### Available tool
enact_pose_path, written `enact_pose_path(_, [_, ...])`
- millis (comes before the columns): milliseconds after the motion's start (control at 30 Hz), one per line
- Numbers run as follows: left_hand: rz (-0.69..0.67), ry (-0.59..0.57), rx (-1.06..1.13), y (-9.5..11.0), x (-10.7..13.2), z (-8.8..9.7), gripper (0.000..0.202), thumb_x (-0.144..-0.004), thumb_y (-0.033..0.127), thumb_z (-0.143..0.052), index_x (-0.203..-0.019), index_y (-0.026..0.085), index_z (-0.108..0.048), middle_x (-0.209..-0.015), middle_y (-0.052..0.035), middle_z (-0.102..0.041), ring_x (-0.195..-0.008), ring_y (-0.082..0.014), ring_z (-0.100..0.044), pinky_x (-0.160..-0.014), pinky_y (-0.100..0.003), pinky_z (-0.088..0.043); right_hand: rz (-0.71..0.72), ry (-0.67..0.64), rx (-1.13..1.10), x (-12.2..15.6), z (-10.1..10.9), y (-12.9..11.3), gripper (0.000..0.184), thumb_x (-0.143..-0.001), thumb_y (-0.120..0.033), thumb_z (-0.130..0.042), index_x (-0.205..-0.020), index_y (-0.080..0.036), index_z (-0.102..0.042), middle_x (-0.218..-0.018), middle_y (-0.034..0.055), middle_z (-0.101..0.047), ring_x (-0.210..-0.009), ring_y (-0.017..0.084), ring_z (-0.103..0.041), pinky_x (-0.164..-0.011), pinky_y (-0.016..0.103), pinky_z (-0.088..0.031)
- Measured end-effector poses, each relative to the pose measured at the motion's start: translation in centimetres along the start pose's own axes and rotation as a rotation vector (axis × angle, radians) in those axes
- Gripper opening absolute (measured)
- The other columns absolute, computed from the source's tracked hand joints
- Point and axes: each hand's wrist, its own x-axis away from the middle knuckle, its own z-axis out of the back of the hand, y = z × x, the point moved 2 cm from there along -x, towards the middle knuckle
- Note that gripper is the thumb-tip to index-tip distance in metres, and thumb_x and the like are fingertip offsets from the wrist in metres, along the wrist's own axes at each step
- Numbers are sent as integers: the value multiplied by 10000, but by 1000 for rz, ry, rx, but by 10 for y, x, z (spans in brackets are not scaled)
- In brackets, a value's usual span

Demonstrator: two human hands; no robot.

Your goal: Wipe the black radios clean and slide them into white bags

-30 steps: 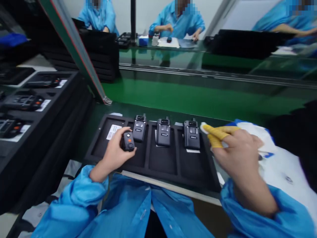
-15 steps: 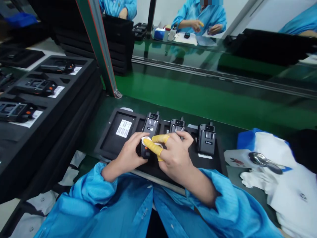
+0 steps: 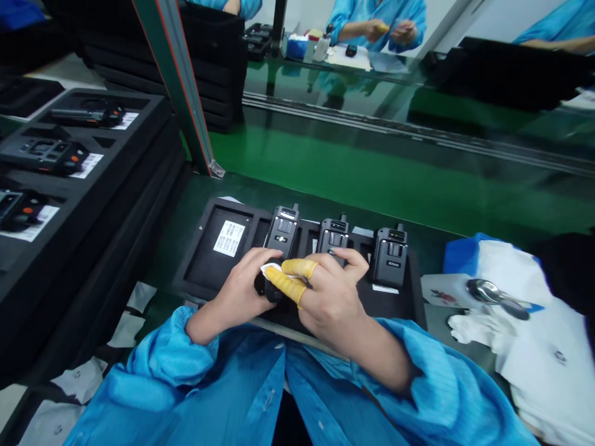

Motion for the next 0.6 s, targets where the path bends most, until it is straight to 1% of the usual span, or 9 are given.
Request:
enact_pose_path(100, [1, 11, -6, 1, 1, -1, 542, -673, 83, -643, -1182, 222, -518, -1141, -68, -627, -1067, -232, -620, -905, -384, -538, -11, -9, 8, 1, 2, 3, 457, -819, -59, -474, -1017, -390, -719, -796, -56, -703, -831, 130, -536, -912, 391, -212])
enact_pose_path(200, [8, 26, -16, 2, 1, -1, 546, -671, 64, -616, -1183, 217, -510, -1145, -69, -622, -1068, -227, -621, -907, -377, -538, -31, 21, 62, 0, 3, 5, 394, -834, -59, -468, -878, -333, -747, -746, -41, -699, -811, 132, -529, -905, 393, -207])
enact_pose_path(267, [4, 26, -14, 2, 1, -1, 539, -680, 72, -625, -1187, 216, -511, -1153, -72, -622, -1075, -229, -619, -914, -382, -536, -29, 33, 74, -3, 3, 4, 387, -850, -66, -456, -833, -320, -748, -713, -37, -691, -805, 134, -526, -895, 394, -206])
enact_pose_path(433, [21, -2, -5, 2, 2, -2, 518, -710, 121, -671, -1192, 227, -515, -1153, -74, -622, -1077, -238, -618, -911, -394, -534, 21, 7, 32, -4, 4, -2, 408, -885, -74, -431, -786, -326, -735, -766, -67, -708, -836, 121, -520, -908, 390, -199])
enact_pose_path(533, [19, 0, 4, 4, 2, -2, 524, -691, 89, -639, -1182, 229, -521, -1139, -69, -623, -1070, -234, -618, -903, -381, -534, 40, 2, 27, 1, 6, 2, 419, -886, -73, -433, -811, -348, -740, -774, -67, -709, -848, 125, -513, -912, 397, -200])
enact_pose_path(600, [16, 8, 0, 5, 1, -2, 528, -680, 74, -622, -1176, 224, -519, -1135, -68, -620, -1065, -229, -618, -902, -373, -534, 26, -4, 46, 5, 6, 9, 419, -884, -73, -440, -856, -362, -742, -800, -63, -711, -847, 127, -512, -911, 403, -206])
